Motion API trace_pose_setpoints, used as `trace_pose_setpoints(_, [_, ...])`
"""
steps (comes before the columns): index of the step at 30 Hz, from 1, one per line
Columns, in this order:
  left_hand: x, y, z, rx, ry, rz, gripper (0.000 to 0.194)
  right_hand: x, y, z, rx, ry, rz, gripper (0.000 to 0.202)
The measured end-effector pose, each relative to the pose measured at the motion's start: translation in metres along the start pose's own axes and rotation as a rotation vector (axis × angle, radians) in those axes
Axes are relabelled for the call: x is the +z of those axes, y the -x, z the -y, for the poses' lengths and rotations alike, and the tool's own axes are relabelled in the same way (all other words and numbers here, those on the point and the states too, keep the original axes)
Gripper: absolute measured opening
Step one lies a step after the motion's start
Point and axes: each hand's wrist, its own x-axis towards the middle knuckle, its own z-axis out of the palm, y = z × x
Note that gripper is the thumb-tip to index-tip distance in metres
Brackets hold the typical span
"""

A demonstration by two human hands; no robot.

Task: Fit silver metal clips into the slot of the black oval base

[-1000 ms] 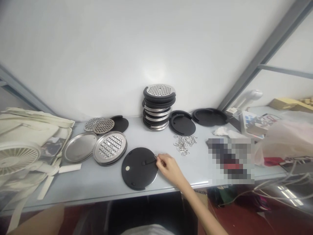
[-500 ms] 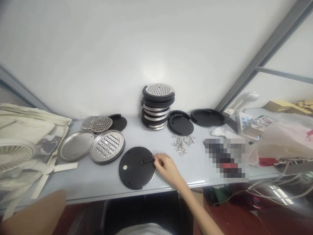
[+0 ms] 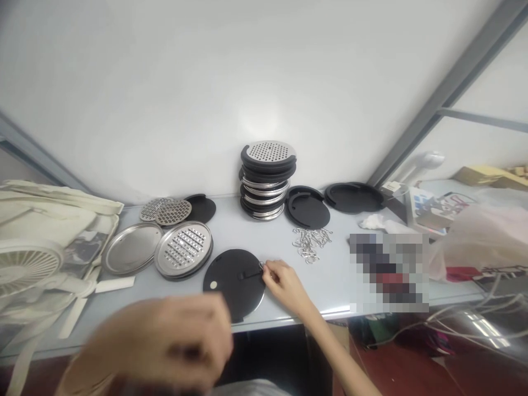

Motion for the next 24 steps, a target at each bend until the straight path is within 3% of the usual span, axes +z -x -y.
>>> trace_pose_setpoints(3, [0.001,-0.029,0.012,-0.017,0.08,0.105,0.01,0.0,0.0,0.0,-0.001,-0.006,-0.002,0.032])
trace_pose_setpoints(5, [0.01,-0.047,0.026,-0.086,0.116,0.047,0.013,0.0,0.0,0.0,0.0,-0.015,-0.005,0.032])
trace_pose_setpoints(8, [0.029,-0.063,0.046,-0.035,0.058,0.03,0.019,0.001,0.0,0.0,0.01,-0.026,-0.005,0.032])
trace_pose_setpoints(11, [0.044,-0.066,0.054,0.051,-0.093,-0.002,0.03,0.001,0.0,0.0,0.023,-0.036,0.001,0.031])
trace_pose_setpoints(15, [0.053,-0.065,0.052,0.06,-0.338,-0.033,0.019,0.002,0.0,-0.002,0.037,-0.049,0.016,0.032])
trace_pose_setpoints(24, [0.055,-0.065,0.06,-0.024,-0.312,-0.047,0.014,0.001,-0.001,-0.001,0.039,-0.038,0.026,0.034])
